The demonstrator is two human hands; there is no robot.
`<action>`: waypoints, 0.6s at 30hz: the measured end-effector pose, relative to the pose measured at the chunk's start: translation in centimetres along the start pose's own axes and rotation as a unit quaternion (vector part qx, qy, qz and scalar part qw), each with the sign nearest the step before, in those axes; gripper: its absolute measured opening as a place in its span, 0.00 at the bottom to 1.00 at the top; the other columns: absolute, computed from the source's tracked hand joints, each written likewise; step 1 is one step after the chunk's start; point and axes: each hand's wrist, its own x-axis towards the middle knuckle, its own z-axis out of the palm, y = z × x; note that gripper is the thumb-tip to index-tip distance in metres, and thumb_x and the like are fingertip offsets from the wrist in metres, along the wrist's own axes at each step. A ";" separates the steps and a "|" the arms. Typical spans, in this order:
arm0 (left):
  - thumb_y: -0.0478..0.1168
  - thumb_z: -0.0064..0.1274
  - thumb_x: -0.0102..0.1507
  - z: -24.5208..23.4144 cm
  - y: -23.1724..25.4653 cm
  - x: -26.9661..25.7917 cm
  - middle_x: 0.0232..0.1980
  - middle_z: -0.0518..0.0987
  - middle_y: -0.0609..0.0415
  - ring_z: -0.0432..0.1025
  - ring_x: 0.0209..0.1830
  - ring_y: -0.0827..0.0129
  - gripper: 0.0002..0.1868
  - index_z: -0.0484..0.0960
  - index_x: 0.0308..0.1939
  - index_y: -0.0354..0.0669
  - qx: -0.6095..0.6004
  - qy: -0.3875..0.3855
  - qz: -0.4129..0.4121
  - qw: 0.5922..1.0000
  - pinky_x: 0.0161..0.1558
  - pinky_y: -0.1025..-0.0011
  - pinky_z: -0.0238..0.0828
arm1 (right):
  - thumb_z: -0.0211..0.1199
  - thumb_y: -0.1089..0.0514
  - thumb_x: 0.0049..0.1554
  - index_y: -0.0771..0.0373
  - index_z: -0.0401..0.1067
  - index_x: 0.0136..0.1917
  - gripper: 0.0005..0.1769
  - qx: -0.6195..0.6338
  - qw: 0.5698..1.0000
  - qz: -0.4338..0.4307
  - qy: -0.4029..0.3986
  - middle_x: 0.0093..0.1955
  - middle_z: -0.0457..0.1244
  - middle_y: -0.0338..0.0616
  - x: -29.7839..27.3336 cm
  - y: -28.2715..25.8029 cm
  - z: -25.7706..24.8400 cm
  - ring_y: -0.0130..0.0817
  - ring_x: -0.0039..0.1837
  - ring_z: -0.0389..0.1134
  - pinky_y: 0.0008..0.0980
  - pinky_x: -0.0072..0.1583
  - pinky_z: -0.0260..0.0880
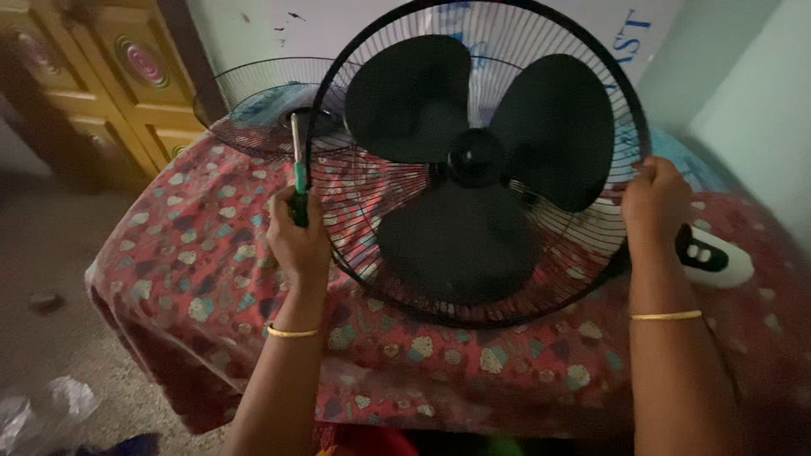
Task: The person uses a screwdriver to loosen the central nut on a table fan, removes the front grille, and then reattaches the grille. The person then tightens the nut to secure the grille back in place.
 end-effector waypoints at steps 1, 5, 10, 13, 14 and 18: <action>0.42 0.57 0.71 0.1 0.0 -0.2 0.39 0.79 0.46 0.74 0.34 0.64 0.14 0.77 0.52 0.33 -0.005 0.002 0.011 1.000 0.38 0.66 0.71 | 0.50 0.58 0.69 0.69 0.75 0.61 0.16 -0.021 0.999 -0.017 0.021 0.53 0.70 0.59 -0.2 -0.5 0.1 0.49 0.50 0.73 0.47 0.52 0.72; 0.41 0.56 0.71 -0.1 0.2 0.0 0.41 0.81 0.46 0.75 0.36 0.63 0.14 0.77 0.52 0.34 -0.014 -0.004 0.026 1.000 0.40 0.65 0.72 | 0.49 0.61 0.70 0.70 0.76 0.53 0.15 -0.018 0.999 0.029 0.002 0.47 0.69 0.57 0.0 -3.2 -0.5 0.45 0.44 0.72 0.45 0.46 0.71; 0.40 0.58 0.71 -0.1 0.2 0.0 0.39 0.79 0.45 0.75 0.36 0.64 0.13 0.77 0.51 0.34 -0.020 0.007 0.055 0.998 0.41 0.67 0.72 | 0.48 0.57 0.72 0.70 0.73 0.47 0.18 0.174 0.968 0.143 -0.107 0.38 0.67 0.52 1.6 -3.9 -1.8 0.42 0.36 0.71 0.43 0.38 0.70; 0.38 0.59 0.70 -0.2 0.1 -0.1 0.37 0.78 0.47 0.74 0.34 0.66 0.11 0.77 0.50 0.34 -0.024 0.003 0.064 0.998 0.38 0.69 0.71 | 0.50 0.55 0.74 0.73 0.71 0.43 0.23 0.154 0.982 0.073 -0.088 0.35 0.66 0.57 2.5 -2.7 -1.3 0.50 0.34 0.68 0.44 0.34 0.67; 0.38 0.60 0.69 -0.2 0.1 -0.1 0.35 0.78 0.47 0.72 0.32 0.67 0.11 0.78 0.49 0.34 -0.005 0.006 0.059 0.998 0.36 0.69 0.70 | 0.52 0.54 0.77 0.76 0.70 0.41 0.27 0.088 0.994 -0.001 -0.058 0.34 0.64 0.63 2.8 -2.3 -1.0 0.58 0.34 0.66 0.46 0.34 0.65; 0.37 0.60 0.67 -0.5 0.2 0.0 0.31 0.77 0.51 0.71 0.27 0.71 0.10 0.77 0.46 0.34 -0.006 -0.002 0.038 0.999 0.34 0.71 0.68 | 0.47 0.47 0.73 0.66 0.73 0.44 0.25 0.224 0.969 0.042 -0.099 0.35 0.67 0.48 2.1 -1.0 -0.3 0.37 0.33 0.69 0.36 0.35 0.70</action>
